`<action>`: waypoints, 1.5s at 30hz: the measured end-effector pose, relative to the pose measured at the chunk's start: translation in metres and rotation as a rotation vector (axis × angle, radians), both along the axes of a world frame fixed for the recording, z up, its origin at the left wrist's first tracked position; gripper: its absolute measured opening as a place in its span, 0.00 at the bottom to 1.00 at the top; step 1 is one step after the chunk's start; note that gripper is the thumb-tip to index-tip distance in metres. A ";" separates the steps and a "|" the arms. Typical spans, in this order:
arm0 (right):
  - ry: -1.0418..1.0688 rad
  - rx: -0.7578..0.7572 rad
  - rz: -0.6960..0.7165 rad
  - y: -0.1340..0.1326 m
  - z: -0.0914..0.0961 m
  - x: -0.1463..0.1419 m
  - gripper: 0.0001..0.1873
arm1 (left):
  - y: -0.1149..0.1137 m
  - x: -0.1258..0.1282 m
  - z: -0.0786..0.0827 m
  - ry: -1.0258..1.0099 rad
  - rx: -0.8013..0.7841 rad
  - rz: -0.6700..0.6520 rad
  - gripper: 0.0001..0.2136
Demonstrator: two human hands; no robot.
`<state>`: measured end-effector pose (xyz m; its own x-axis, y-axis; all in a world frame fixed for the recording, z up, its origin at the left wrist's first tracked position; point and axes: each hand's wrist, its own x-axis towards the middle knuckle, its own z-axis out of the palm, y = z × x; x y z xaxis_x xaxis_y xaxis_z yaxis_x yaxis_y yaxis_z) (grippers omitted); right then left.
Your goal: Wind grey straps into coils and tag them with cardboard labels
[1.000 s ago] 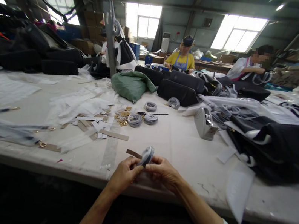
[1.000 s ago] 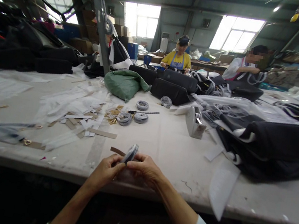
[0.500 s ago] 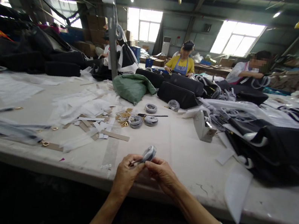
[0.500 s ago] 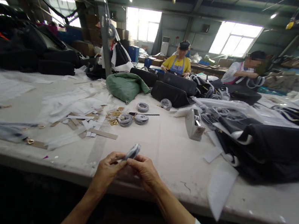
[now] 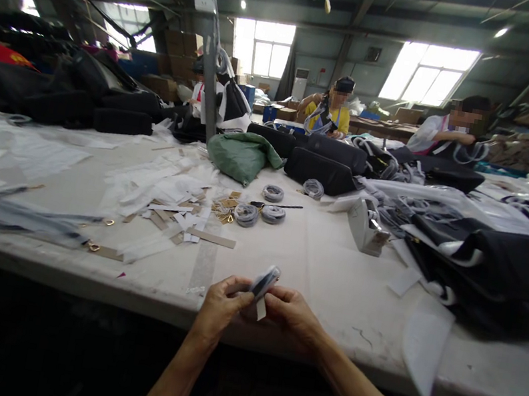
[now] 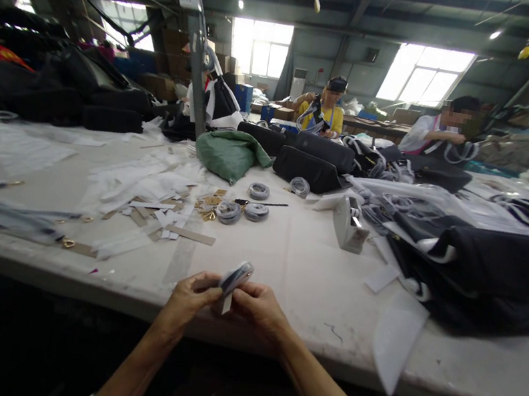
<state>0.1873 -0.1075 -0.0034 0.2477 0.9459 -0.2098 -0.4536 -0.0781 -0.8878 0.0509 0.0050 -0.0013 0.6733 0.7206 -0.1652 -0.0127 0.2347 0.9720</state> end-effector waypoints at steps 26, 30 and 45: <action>-0.445 -0.013 -0.294 0.010 -0.005 0.001 0.16 | 0.009 0.008 0.017 0.203 0.325 -0.130 0.09; -0.406 -0.021 -0.271 0.009 -0.008 0.001 0.16 | 0.013 0.008 0.019 0.239 0.412 -0.223 0.09; -0.389 0.027 -0.419 0.015 0.003 -0.006 0.16 | -0.020 0.018 0.000 0.332 1.332 0.146 0.13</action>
<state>0.1810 -0.0927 -0.0008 0.6571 0.7538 -0.0052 -0.0807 0.0634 -0.9947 0.0692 -0.0152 -0.0012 0.6439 0.5198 0.5615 0.3175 -0.8492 0.4220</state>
